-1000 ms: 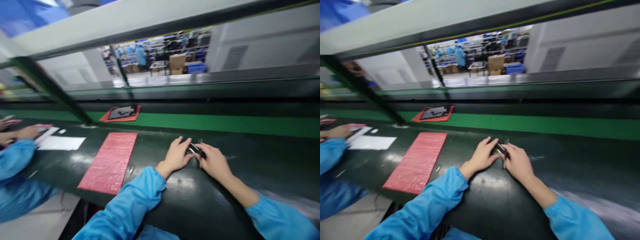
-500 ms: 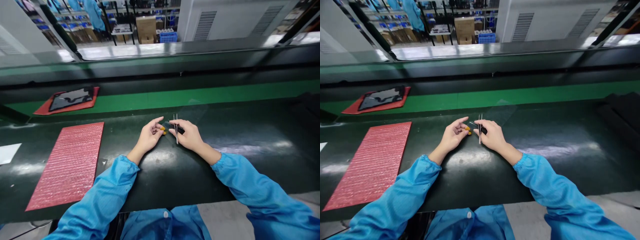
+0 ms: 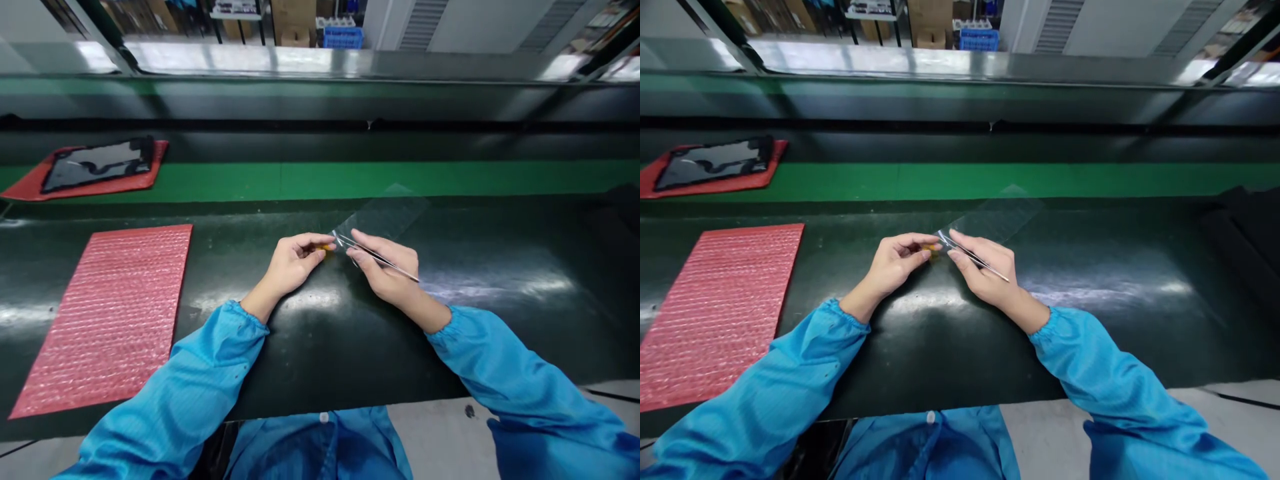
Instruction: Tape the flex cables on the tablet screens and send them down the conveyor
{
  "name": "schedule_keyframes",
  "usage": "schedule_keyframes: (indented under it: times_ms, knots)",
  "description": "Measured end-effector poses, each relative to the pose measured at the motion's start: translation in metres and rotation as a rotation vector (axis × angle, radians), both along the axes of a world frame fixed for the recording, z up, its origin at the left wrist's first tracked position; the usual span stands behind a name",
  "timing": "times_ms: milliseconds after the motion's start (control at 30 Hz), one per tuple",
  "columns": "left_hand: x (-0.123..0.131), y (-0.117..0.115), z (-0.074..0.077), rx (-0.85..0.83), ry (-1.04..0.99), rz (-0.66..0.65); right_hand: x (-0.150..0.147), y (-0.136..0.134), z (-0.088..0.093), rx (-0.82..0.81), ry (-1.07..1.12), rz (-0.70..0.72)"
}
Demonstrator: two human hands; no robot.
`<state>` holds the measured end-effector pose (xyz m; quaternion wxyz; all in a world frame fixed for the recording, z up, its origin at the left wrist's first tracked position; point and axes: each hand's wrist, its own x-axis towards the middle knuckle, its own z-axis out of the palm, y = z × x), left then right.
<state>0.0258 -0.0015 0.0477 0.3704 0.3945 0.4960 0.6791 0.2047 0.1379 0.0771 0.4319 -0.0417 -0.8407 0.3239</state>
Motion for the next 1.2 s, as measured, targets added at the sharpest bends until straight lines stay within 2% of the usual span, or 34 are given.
schedule_keyframes:
  times_ms: [100,167,233,367,467,567,633,700,867,1000,1200]
  knots:
    - [0.002,-0.002,0.002,-0.038,-0.004,-0.033,0.001,-0.004,-0.004,-0.184,-0.067,-0.048]
    - [0.003,-0.001,0.003,-0.056,0.008,-0.037,0.001,-0.003,-0.006,-0.246,-0.079,-0.087]
    - [0.004,0.000,0.002,-0.060,0.014,-0.017,0.000,-0.001,-0.004,-0.250,-0.080,-0.111]
    - [0.005,0.001,0.000,-0.074,-0.017,0.001,-0.004,0.005,0.004,-0.150,-0.091,-0.095]
    - [0.005,-0.003,0.005,-0.121,-0.100,-0.146,-0.003,0.006,0.008,-0.138,-0.064,-0.031]
    - [0.003,-0.007,0.012,-0.172,-0.130,-0.371,0.002,0.002,0.005,-0.244,-0.033,0.082]
    - [0.002,-0.009,0.016,-0.200,-0.121,-0.446,0.005,-0.001,0.002,-0.309,-0.049,0.135]
    - [0.003,-0.010,0.017,-0.210,-0.117,-0.414,0.007,-0.004,0.001,-0.326,-0.082,0.152]
    - [0.008,-0.012,0.014,-0.200,-0.039,-0.206,0.002,-0.006,0.000,-0.337,-0.210,0.095]
    - [0.009,-0.013,0.014,-0.208,0.013,-0.214,-0.002,-0.003,-0.005,-0.477,-0.235,0.102]
    - [0.009,-0.013,0.016,-0.209,-0.020,-0.247,-0.003,-0.004,0.001,-0.401,-0.240,0.144]
